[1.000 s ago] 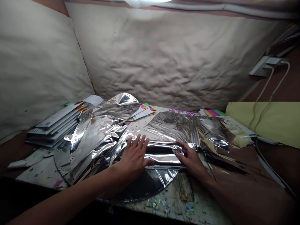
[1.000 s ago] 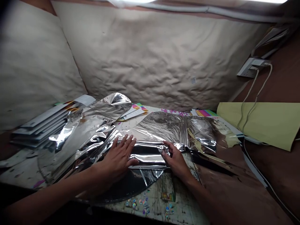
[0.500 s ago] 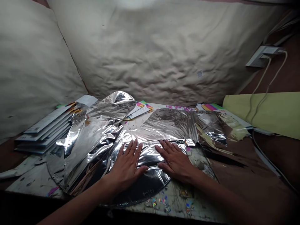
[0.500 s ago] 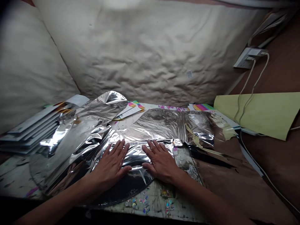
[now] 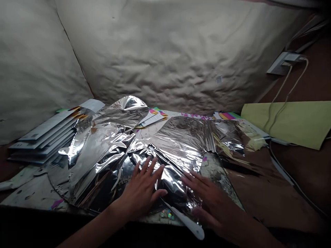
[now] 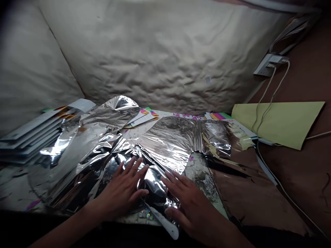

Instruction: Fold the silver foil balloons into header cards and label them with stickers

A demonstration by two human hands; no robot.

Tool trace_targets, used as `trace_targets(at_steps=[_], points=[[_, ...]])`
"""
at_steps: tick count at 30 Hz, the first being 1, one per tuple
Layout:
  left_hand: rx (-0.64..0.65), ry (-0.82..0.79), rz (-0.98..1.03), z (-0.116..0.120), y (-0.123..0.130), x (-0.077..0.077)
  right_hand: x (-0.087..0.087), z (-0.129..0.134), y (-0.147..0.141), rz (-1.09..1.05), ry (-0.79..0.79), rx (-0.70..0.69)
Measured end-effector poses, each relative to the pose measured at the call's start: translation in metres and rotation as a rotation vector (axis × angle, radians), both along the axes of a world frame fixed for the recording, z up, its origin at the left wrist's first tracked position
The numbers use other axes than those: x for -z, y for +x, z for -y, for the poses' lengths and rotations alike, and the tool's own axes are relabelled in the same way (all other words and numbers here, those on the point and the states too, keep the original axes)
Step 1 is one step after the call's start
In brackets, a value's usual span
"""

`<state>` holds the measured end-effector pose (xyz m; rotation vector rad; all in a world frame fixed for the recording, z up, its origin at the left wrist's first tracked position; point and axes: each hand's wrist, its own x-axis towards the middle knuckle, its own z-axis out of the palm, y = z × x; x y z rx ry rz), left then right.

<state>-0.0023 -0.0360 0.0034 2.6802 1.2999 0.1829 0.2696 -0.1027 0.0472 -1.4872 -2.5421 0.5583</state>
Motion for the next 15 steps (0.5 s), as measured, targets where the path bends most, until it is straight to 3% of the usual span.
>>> trace_targets(at_steps=[2,5,9,13,15], points=[[0.067,-0.03,-0.027,-0.005,-0.01,-0.002,0.002,-0.008,0.005,-0.002,-0.041,-0.134],[0.141,-0.024,-0.046,-0.013,-0.019,-0.007,0.018,-0.016,-0.002,0.004,-0.084,-0.253],[0.164,0.102,0.025,-0.015,-0.014,-0.018,0.039,0.0,-0.023,0.019,-0.017,-0.1],[0.458,0.052,0.097,0.003,-0.012,-0.023,0.039,0.02,-0.012,-0.09,-0.007,-0.006],[0.509,0.111,0.092,0.017,-0.015,-0.018,0.035,0.024,0.006,-0.156,-0.07,-0.019]])
